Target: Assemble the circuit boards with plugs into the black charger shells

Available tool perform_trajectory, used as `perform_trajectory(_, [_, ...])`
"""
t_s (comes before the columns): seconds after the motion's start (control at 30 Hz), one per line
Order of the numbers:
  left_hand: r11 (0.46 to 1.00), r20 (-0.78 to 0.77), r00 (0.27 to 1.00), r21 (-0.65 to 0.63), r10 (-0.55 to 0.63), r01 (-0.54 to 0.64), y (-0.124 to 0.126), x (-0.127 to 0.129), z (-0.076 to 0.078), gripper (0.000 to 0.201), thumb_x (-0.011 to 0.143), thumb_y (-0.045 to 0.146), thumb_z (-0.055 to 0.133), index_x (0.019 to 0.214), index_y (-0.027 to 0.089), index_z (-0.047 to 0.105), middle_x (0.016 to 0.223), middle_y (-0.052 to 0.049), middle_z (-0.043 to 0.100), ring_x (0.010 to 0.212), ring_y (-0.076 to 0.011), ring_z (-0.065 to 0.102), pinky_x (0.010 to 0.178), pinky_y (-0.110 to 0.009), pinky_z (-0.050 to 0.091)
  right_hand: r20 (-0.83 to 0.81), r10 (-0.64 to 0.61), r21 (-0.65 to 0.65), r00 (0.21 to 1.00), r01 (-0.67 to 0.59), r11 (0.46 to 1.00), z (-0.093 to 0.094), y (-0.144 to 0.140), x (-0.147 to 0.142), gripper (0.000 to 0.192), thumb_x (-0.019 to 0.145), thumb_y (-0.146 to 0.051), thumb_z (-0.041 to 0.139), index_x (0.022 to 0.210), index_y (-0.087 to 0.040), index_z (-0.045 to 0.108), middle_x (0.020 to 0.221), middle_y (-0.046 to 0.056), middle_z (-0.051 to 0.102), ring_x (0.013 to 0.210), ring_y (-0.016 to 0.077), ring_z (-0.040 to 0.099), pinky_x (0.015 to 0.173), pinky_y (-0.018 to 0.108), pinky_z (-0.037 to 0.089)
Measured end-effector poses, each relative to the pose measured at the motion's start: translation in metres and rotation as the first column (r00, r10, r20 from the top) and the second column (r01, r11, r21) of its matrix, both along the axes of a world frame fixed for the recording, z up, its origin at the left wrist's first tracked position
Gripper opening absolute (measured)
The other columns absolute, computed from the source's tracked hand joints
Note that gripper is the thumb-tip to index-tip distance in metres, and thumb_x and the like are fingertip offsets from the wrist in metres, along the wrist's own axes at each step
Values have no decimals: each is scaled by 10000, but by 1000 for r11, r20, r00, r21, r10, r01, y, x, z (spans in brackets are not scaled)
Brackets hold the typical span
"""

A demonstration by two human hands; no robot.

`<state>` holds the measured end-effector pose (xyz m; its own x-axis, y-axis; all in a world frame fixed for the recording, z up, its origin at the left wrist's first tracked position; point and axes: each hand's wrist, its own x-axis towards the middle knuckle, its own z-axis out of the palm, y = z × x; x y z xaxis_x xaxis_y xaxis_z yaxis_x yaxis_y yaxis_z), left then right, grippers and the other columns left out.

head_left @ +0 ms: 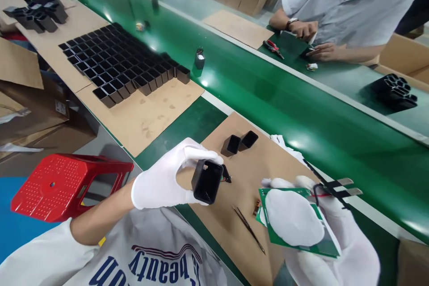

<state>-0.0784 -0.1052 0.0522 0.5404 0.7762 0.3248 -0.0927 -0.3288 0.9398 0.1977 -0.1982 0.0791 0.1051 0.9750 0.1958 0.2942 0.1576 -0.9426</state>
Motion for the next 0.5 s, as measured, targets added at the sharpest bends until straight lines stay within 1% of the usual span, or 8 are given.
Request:
perform_trajectory(0.03, [1000, 1, 1000, 26, -2, 2, -1, 0, 0, 744, 806, 205, 925, 1467, 286, 592, 1341, -126, 637, 1246, -275, 649, 1063, -469, 605, -11, 14, 7, 1000, -14, 1000, 5, 1, -8, 722, 790, -507, 890, 1433, -294, 640, 1241, 158, 786, 1085, 430, 792, 848, 531, 705])
perform_trajectory(0.1, [996, -11, 1000, 84, -8, 8, -2, 0, 0, 707, 840, 209, 897, 1468, 292, 583, 1344, -119, 673, 1246, -274, 653, 1082, -480, 587, -27, 51, 37, 998, -50, 998, 15, 5, -24, 691, 784, -470, 906, 1407, -320, 649, 1276, 134, 776, 1152, 420, 772, 933, 538, 687])
perform_trajectory(0.17, [991, -6, 1000, 132, -7, 8, -2, 3, -1, 687, 861, 212, 881, 1469, 306, 575, 1351, -109, 691, 1248, -276, 664, 1105, -494, 568, -3, 109, 78, 994, -108, 991, 25, 12, -36, 607, 785, -435, 916, 1336, -324, 687, 1251, 105, 788, 1147, 381, 779, 971, 498, 682])
perform_trajectory(0.23, [988, 15, 1000, 154, -4, 2, -2, 6, -3, 714, 853, 219, 892, 1480, 316, 565, 1350, -103, 693, 1243, -275, 676, 1091, -471, 574, 57, 164, 99, 985, -169, 981, 32, 18, -45, 548, 787, -409, 922, 1284, -317, 712, 1215, 77, 802, 1116, 336, 793, 979, 446, 683])
perform_trajectory(0.27, [987, 24, 1000, 160, -3, -1, -2, 8, -3, 737, 844, 225, 902, 1490, 319, 559, 1346, -100, 695, 1239, -272, 680, 1077, -452, 581, 96, 173, 104, 980, -183, 978, 33, 20, -48, 535, 787, -394, 924, 1274, -317, 715, 1205, 65, 807, 1107, 319, 797, 984, 429, 681])
perform_trajectory(0.33, [985, 34, 999, 172, -8, 2, -2, 10, -5, 774, 836, 231, 911, 1512, 325, 546, 1336, -91, 706, 1235, -264, 680, 1064, -423, 585, 163, 144, 114, 976, -164, 980, 32, 22, -52, 524, 793, -375, 919, 1272, -321, 713, 1197, 51, 813, 1104, 306, 798, 1000, 427, 673])
perform_trajectory(0.43, [981, 37, 999, 191, -25, 17, -2, 11, -6, 777, 854, 241, 897, 1536, 333, 534, 1322, -83, 722, 1233, -263, 679, 1073, -415, 579, 237, 84, 133, 968, -118, 984, 27, 21, -54, 531, 793, -384, 917, 1277, -325, 707, 1195, 53, 816, 1109, 311, 797, 1014, 451, 666])
perform_trajectory(0.5, [980, 25, 999, 198, -28, 23, -2, 11, -7, 776, 857, 259, 894, 1541, 331, 534, 1317, -91, 721, 1223, -267, 685, 1061, -414, 589, 260, 65, 128, 963, -101, 987, 23, 19, -54, 532, 786, -383, 921, 1269, -320, 708, 1196, 65, 813, 1111, 319, 796, 1008, 460, 668])
